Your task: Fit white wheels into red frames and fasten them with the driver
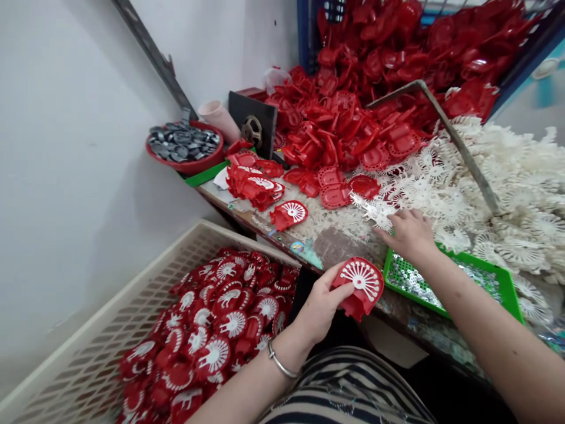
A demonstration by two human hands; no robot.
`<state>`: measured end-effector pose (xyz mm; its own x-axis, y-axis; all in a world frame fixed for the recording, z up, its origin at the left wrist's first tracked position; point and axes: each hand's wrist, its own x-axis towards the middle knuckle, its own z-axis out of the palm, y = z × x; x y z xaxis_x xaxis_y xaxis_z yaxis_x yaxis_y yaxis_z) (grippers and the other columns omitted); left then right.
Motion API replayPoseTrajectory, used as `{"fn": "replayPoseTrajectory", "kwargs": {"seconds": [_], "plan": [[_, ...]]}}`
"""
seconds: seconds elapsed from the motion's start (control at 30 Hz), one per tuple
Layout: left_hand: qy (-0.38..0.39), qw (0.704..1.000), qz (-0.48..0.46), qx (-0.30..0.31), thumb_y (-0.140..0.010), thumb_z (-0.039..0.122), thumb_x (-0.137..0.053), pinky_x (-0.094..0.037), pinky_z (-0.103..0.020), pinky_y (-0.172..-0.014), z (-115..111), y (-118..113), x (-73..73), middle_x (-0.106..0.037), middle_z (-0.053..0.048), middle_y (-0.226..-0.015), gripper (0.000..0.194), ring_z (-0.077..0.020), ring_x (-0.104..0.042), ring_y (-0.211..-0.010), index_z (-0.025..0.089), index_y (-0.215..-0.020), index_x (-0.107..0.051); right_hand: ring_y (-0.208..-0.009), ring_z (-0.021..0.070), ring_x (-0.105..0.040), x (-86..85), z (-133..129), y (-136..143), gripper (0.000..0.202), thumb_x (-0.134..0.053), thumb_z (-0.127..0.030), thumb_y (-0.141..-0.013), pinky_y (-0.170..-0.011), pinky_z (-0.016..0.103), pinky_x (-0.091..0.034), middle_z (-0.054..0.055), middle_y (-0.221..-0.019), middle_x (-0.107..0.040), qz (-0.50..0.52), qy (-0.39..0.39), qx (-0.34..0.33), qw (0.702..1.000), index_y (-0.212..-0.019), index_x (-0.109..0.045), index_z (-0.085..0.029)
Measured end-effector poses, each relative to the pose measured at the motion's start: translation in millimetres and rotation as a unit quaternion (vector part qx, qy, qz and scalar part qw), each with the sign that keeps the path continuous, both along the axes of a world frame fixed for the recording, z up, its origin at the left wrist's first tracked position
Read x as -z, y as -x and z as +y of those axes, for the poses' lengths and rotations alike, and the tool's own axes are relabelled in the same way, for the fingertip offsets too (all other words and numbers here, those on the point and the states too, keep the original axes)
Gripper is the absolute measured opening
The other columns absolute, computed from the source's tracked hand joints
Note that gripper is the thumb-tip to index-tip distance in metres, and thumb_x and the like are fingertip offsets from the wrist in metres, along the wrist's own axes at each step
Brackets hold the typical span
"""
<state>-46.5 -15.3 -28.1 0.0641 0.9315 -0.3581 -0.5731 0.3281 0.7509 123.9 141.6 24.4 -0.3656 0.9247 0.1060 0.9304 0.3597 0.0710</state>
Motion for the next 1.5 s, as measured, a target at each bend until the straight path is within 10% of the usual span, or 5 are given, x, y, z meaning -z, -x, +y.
{"fn": "replayPoseTrajectory", "kwargs": {"seconds": [0.27,0.67,0.87,1.17,1.5], "plan": [[0.033,0.998,0.013,-0.052,-0.066,0.021,-0.078,-0.049,-0.029,-0.09,6.6,12.5,-0.4,-0.072,-0.002,-0.11,0.051,-0.0175,-0.065,-0.097,0.022,-0.115,-0.067,-0.101,0.0334,-0.056,2.5,13.9,16.6,0.026,-0.05,-0.025,-0.09,-0.093,0.049,-0.03,0.018,-0.097,-0.068,-0.094,0.011,-0.023,0.995,-0.092,-0.071,-0.011],[0.055,0.997,-0.044,-0.02,-0.066,0.027,-0.084,-0.052,-0.026,-0.077,15.2,6.3,-4.5,-0.074,-0.004,-0.102,0.053,-0.0163,-0.068,-0.086,0.018,-0.115,-0.066,-0.104,0.0269,-0.064,-10.2,14.4,-18.2,0.033,-0.04,-0.022,-0.1,-0.091,0.043,-0.039,0.01,-0.114,-0.07,0.028,-0.045,0.032,0.998,-0.116,-0.068,-0.021],[0.033,0.998,-0.053,-0.025,-0.063,0.025,-0.085,-0.052,-0.026,-0.08,18.4,-2.4,-9.2,-0.074,-0.003,-0.097,0.048,-0.0152,-0.068,-0.085,0.016,-0.106,-0.066,-0.096,0.0202,-0.07,-19.6,-42.6,-33.7,0.028,-0.048,-0.029,-0.1,-0.088,0.033,-0.054,0.005,-0.107,-0.073,0.291,-0.077,-0.105,0.948,-0.118,-0.067,-0.021],[0.018,0.997,-0.067,-0.024,-0.067,0.05,-0.082,-0.051,-0.028,-0.077,16.4,-23.3,-20.2,-0.072,-0.004,-0.089,0.047,-0.0163,-0.065,-0.08,0.015,-0.095,-0.068,-0.109,0.0158,-0.066,2.5,-119.7,-38.7,0.037,-0.041,-0.012,-0.1,-0.093,0.034,-0.053,0.005,-0.128,-0.065,0.234,-0.036,-0.275,0.932,-0.129,-0.06,-0.025],[-0.022,0.998,0.063,-0.022,-0.078,0.025,-0.071,-0.05,-0.031,-0.088,3.4,-32.9,-23.1,-0.07,-0.004,-0.103,0.033,-0.0164,-0.063,-0.093,0.017,-0.108,-0.059,-0.119,0.0284,-0.055,18.2,-144.9,-29.9,0.035,-0.049,-0.025,-0.097,-0.096,0.048,-0.047,0.016,-0.131,-0.056,0.283,-0.041,-0.175,0.942,-0.131,-0.055,-0.018]]}}
